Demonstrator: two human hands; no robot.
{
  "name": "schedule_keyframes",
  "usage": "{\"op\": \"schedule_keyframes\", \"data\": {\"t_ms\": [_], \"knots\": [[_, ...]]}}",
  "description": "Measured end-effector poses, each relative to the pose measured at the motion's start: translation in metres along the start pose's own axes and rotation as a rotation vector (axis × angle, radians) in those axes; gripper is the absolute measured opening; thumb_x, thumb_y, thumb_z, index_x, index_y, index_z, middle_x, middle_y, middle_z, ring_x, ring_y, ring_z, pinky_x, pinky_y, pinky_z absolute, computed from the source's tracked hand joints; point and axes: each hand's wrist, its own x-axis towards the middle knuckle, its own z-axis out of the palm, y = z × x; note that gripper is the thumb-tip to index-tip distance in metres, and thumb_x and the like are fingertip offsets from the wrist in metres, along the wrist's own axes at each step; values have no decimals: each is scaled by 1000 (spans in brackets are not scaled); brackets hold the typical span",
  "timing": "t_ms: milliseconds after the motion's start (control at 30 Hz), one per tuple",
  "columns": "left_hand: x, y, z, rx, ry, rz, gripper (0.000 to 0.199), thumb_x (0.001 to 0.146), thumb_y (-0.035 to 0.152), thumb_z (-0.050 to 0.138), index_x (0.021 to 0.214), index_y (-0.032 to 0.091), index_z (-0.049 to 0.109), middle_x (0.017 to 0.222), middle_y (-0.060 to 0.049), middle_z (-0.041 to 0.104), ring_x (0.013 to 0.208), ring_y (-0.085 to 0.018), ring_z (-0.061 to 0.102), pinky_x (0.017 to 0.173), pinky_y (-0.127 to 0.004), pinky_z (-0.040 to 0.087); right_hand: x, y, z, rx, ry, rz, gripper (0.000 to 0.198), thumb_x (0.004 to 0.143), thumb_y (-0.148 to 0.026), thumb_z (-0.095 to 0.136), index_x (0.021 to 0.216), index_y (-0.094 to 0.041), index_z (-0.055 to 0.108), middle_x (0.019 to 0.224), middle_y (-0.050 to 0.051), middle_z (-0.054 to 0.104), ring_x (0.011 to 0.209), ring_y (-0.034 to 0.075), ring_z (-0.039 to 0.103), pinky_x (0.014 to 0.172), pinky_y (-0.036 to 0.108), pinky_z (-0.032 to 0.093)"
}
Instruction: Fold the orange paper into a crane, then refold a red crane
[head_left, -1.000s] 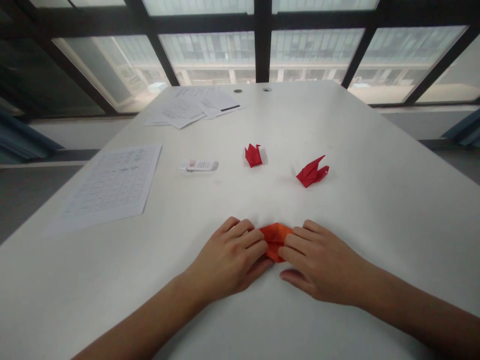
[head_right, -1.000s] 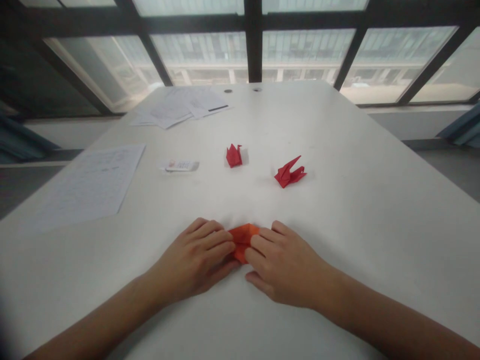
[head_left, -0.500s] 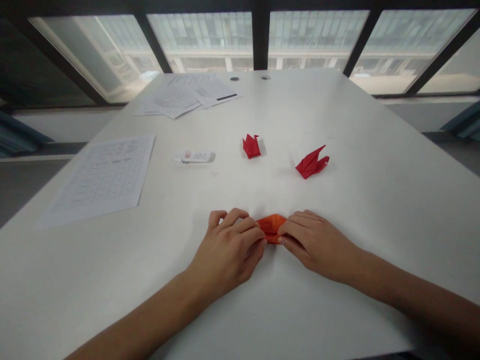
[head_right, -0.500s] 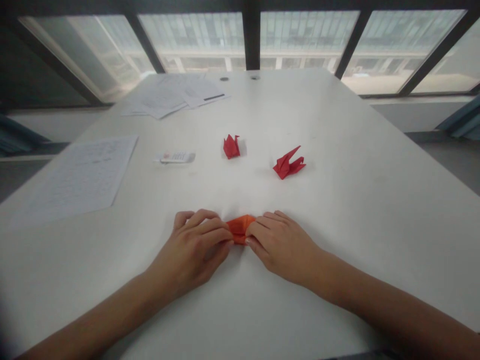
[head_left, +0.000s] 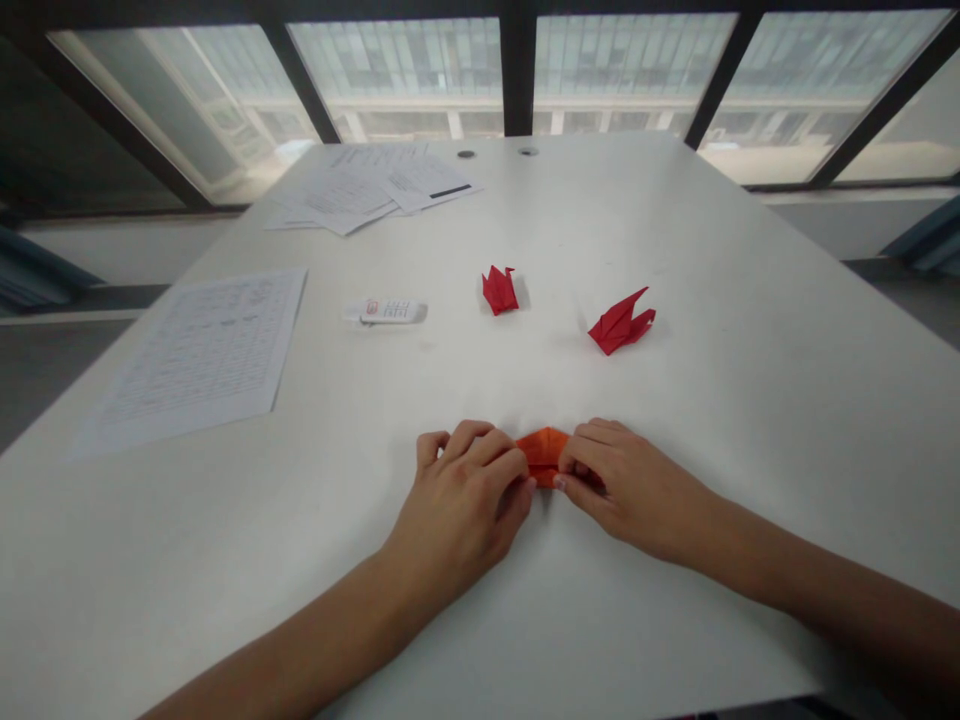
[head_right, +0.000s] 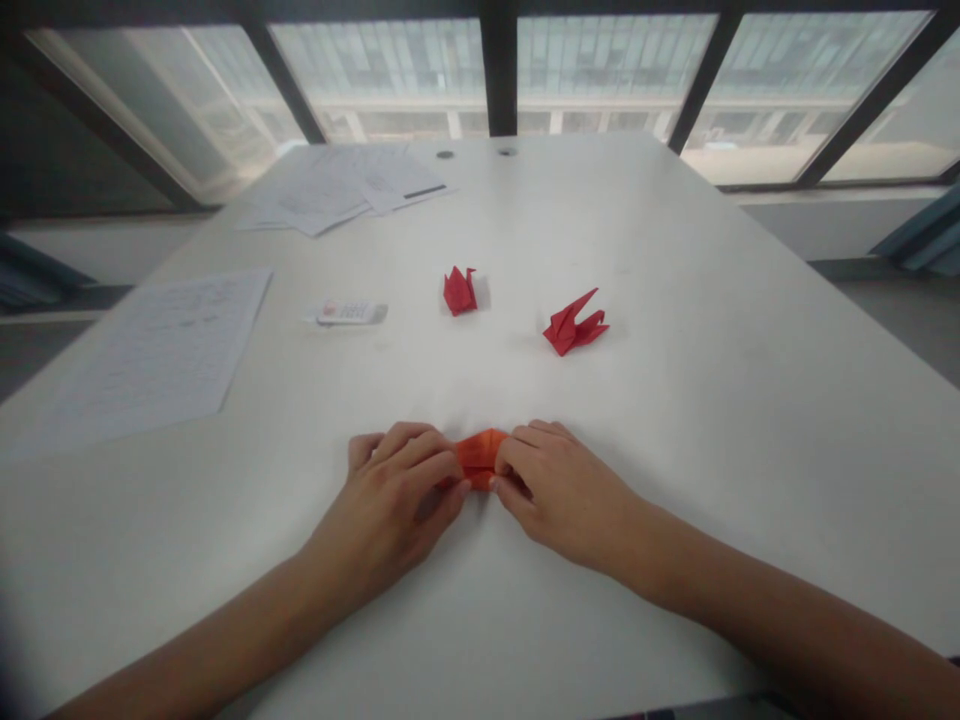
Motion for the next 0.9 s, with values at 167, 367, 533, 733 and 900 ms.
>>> {"op": "schedule_keyframes", "data": {"t_ms": [167, 367, 533, 733, 900], "knots": [[1, 1, 1, -3, -3, -15, 11, 96, 26, 61, 85, 22, 62, 97, -2, 70, 104, -26, 55, 84, -44, 31, 0, 0, -1, 18, 0, 20, 19, 93, -17, 70, 77, -20, 60, 79, 1, 64, 78, 18, 56, 75, 32, 44], [1, 1, 3, 3, -7, -26, 14, 100, 29, 56, 90, 23, 64, 101, -2, 70, 105, -26, 55, 84, -44, 31, 0, 1, -1, -10, -12, -7, 20, 95, -17, 67, 76, -20, 59, 78, 1, 63, 78, 20, 56, 72, 33, 43], [2, 1, 7, 79, 15, -19, 13, 99, 27, 57, 89, 21, 63, 100, -3, 69, 103, -26, 56, 85, -46, 32, -3, 5, 2, -67, -19, -52, 18, 98, -15, 60, 81, -20, 60, 84, 2, 64, 84, 20, 58, 81, 36, 46], [2, 1, 8, 84, 24, -10, 13, 98, 29, 60, 88, 22, 63, 98, -3, 69, 103, -27, 55, 84, -46, 33, -7, 3, 1, -112, -15, -3, 18, 97, -16, 61, 79, -20, 58, 88, 5, 61, 88, 23, 58, 82, 39, 49], [3, 1, 8, 80, 23, -7, 13, 98, 28, 60, 88, 22, 64, 98, -4, 69, 103, -27, 55, 84, -46, 34, -6, 2, 0, -60, -23, 24, 20, 95, -15, 63, 77, -20, 57, 91, 5, 60, 94, 24, 57, 84, 39, 50]]}}
